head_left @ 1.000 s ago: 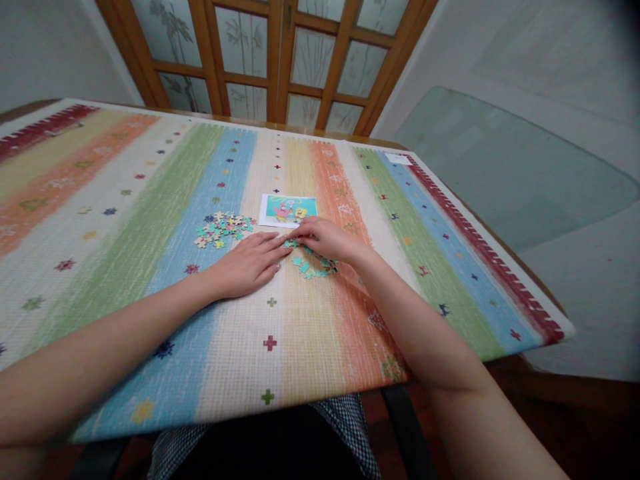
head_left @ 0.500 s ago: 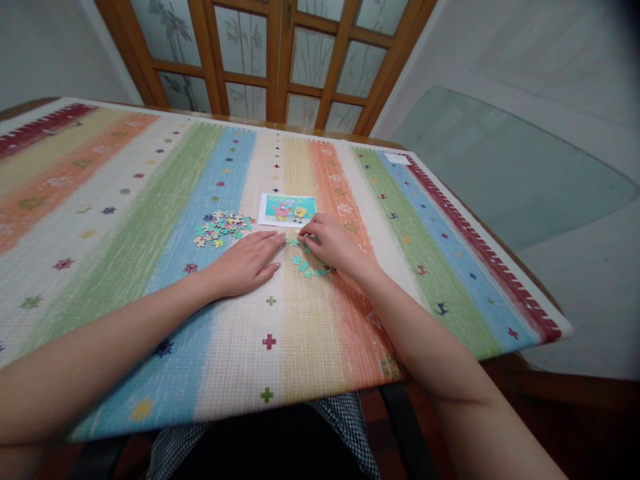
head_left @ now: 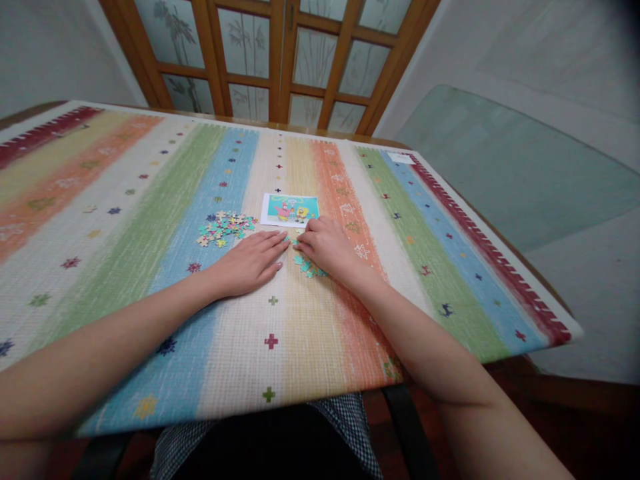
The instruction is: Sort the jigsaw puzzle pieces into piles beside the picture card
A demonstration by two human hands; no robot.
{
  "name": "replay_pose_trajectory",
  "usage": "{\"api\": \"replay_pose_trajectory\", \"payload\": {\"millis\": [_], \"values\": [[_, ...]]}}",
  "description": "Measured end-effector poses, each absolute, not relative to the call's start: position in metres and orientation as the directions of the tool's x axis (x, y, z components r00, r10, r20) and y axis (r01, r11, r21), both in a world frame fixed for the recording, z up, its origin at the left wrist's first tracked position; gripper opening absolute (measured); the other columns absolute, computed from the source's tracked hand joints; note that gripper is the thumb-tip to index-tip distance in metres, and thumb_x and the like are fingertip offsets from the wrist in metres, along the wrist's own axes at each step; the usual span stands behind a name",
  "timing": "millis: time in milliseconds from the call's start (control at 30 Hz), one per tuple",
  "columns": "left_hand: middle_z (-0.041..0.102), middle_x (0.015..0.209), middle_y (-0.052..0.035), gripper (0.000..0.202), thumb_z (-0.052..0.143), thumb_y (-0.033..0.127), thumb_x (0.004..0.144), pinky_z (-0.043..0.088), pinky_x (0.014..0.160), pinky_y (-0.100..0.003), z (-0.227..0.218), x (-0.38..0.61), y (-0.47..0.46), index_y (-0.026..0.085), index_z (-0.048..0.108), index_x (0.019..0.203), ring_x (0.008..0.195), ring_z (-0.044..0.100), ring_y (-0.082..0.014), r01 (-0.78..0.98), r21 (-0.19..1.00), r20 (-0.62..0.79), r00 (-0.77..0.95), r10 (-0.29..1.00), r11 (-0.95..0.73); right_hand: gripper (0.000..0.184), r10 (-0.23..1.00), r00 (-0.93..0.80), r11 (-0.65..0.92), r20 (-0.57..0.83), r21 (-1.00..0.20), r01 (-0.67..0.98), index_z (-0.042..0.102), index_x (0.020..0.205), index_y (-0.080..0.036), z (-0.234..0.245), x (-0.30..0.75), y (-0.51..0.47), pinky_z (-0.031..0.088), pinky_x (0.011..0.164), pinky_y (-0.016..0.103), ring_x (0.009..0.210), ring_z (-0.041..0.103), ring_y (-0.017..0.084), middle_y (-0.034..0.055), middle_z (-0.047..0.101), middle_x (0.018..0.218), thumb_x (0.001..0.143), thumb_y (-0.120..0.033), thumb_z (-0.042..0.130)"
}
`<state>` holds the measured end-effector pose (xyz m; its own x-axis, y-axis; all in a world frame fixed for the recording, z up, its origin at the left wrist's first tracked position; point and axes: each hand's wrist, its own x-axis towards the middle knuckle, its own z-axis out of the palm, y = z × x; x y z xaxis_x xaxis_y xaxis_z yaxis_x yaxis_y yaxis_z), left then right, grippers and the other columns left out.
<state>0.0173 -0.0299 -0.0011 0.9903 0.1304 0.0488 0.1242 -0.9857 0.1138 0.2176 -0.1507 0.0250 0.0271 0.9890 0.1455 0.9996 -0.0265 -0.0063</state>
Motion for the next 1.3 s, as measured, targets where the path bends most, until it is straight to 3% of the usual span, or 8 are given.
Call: {"api": "replay_pose_trajectory", "payload": {"millis": [200, 367, 900, 1300], "values": [[0.039, 0.167, -0.0153, 0.062, 0.027, 0.046, 0.109, 0.02, 0.131, -0.043, 0.001, 0.018, -0.031, 0.01, 0.045, 0.156, 0.157, 0.033, -0.0274, 0.128, 0.124, 0.039, 0.99, 0.133, -0.984, 0.025, 0.995, 0.015, -0.021, 0.102, 0.062, 0.998, 0.081, 0.099, -0.016, 0.029, 0.214, -0.152, 0.029, 0.08, 0.038, 0.101, 0.053, 0.027, 0.0135, 0.071, 0.103, 0.103, -0.028, 0.059], [0.038, 0.167, -0.015, 0.064, 0.027, 0.046, 0.108, 0.019, 0.132, -0.043, 0.003, 0.018, -0.032, 0.009, 0.043, 0.157, 0.157, 0.032, -0.027, 0.147, 0.147, 0.035, 0.988, 0.153, -0.978, 0.032, 0.995, 0.027, -0.035, 0.093, 0.088, 0.996, 0.081, 0.099, -0.014, 0.032, 0.209, -0.154, 0.027, 0.081, 0.037, 0.102, 0.053, 0.027, 0.0137, 0.071, 0.102, 0.104, -0.037, 0.06], [0.039, 0.167, -0.0151, 0.065, 0.027, 0.047, 0.107, 0.02, 0.131, -0.042, 0.002, 0.018, -0.031, 0.008, 0.043, 0.157, 0.157, 0.032, -0.0263, 0.148, 0.131, 0.037, 0.987, 0.154, -0.98, 0.034, 0.991, -0.018, 0.001, 0.133, 0.124, 0.992, 0.079, 0.095, -0.013, 0.027, 0.213, -0.154, 0.024, 0.079, 0.039, 0.095, 0.051, 0.025, 0.0129, 0.071, 0.098, 0.106, -0.025, 0.049], [0.04, 0.166, -0.0159, 0.065, 0.028, 0.046, 0.107, 0.021, 0.131, -0.044, 0.003, 0.018, -0.032, 0.008, 0.041, 0.158, 0.157, 0.033, -0.0269, 0.151, 0.18, 0.044, 0.986, 0.161, -0.972, 0.022, 0.95, -0.206, 0.145, 0.234, 0.251, 0.957, 0.076, 0.093, -0.019, 0.016, 0.232, -0.149, 0.024, 0.083, 0.038, 0.094, 0.048, 0.023, 0.0077, 0.068, 0.089, 0.104, -0.023, 0.057]]}}
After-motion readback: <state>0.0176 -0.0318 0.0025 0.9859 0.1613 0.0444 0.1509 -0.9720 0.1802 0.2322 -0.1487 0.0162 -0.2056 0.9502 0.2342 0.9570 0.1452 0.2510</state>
